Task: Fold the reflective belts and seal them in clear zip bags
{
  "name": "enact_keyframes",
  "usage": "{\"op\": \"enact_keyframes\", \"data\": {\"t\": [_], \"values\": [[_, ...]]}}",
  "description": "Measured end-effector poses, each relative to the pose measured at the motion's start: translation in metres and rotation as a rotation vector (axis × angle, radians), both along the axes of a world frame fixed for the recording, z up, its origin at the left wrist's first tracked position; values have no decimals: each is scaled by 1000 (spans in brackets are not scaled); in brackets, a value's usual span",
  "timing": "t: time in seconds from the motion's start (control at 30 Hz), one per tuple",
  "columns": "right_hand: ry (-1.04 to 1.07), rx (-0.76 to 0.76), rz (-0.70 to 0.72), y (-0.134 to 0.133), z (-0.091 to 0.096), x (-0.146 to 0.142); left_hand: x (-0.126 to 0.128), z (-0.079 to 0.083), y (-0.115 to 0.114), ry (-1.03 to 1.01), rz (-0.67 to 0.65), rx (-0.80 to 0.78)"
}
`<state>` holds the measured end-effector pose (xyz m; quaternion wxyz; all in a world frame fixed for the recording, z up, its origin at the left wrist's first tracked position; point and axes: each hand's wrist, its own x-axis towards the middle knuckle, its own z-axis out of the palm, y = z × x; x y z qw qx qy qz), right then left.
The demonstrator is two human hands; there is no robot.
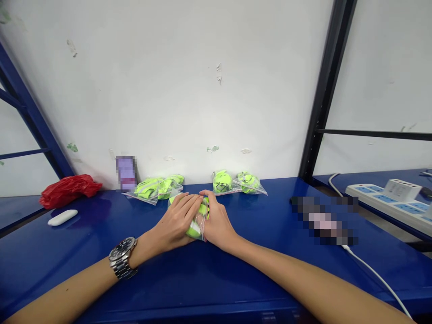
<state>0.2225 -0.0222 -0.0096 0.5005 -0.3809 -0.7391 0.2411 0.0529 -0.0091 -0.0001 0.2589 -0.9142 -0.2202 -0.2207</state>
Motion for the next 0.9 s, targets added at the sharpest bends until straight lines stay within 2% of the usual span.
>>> {"op": "enact_keyframes", "data": {"t": [0.17, 0.3, 0.37, 0.47, 0.6, 0.67, 0.8, 0.9], "values": [[-71, -87, 53, 8, 10, 14, -9, 2, 14, -72, -80, 2], [146, -243, 201, 9, 15, 23, -16, 3, 22, -176, -96, -32], [198, -271, 273, 9, 18, 26, -19, 3, 23, -213, -122, -22], [119, -209, 334, 11, 21, 29, -23, 3, 24, -229, -171, 2], [31, -39, 291, 18, 18, 31, -23, 1, 22, -225, -238, 27], [92, -22, 325, 22, 13, 30, -21, 0, 21, -228, -250, 43], [195, -35, 480, 25, 3, 25, -17, 1, 16, -209, -237, 35], [138, 11, 463, 21, 3, 25, -17, 1, 13, -212, -229, 10]]}}
